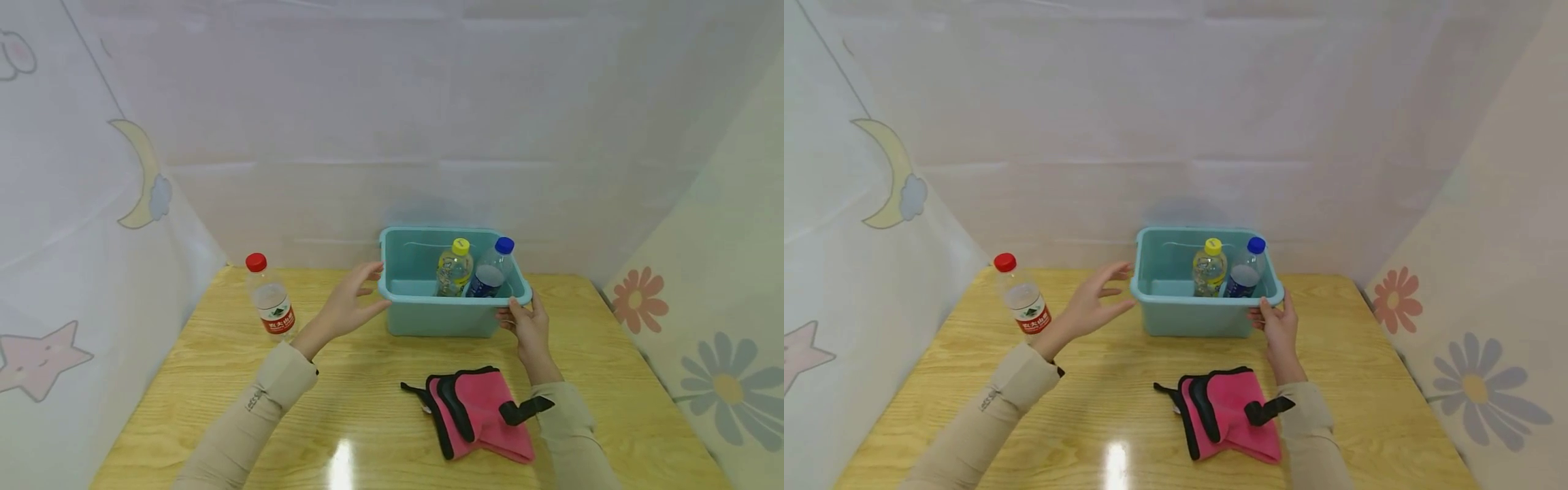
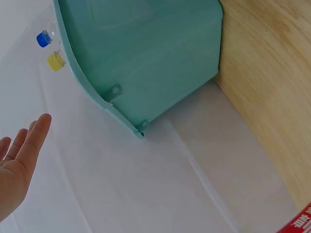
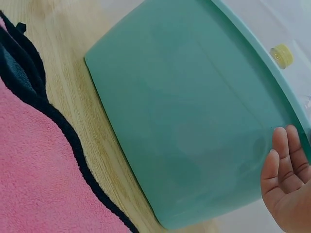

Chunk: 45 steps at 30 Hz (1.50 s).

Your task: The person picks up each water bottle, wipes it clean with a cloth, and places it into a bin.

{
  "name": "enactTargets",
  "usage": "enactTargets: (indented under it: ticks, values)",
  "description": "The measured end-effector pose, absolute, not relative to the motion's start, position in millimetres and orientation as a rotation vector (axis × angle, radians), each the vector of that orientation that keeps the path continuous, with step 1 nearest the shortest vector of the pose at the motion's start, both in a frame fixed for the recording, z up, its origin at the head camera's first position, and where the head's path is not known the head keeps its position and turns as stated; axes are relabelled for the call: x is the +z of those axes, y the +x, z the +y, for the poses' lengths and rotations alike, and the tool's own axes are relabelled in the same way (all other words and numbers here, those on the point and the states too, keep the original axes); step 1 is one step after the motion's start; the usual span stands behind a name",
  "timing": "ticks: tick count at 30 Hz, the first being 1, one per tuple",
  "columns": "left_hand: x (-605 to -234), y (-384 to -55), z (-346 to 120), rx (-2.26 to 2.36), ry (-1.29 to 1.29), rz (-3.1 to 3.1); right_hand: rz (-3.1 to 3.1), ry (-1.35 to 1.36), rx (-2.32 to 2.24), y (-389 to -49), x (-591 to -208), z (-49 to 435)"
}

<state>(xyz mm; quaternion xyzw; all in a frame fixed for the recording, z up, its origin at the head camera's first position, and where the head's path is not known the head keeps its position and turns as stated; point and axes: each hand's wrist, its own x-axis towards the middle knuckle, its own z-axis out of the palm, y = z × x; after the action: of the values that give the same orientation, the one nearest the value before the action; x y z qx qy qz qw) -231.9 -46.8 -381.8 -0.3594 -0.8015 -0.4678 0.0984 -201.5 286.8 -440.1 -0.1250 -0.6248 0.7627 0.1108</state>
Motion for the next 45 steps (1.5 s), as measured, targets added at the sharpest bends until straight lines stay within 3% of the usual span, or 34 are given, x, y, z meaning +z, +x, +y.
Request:
enactTargets:
  ticks: [14, 25, 38, 45]
  values:
    - [-403.4, -212.8, -83.0, -1.451, -0.904, -2.335, -1.824, -0.412, 2.241, -202.2, -441.4, 283.2]
    - [-396.7, -182.5, -105.9, -1.515, -0.747, -2.282, -1.834, -0.386, 2.237, -202.6, -441.1, 283.8]
    - [-400.1, -178.7, -139.7, -1.441, -0.53, -2.246, -1.902, -0.352, 2.292, -193.4, -438.3, 298.1]
    - [-425.1, -193.6, -162.8, -1.328, -0.384, -2.089, -2.108, -0.315, 2.152, -174.5, -445.5, 310.4]
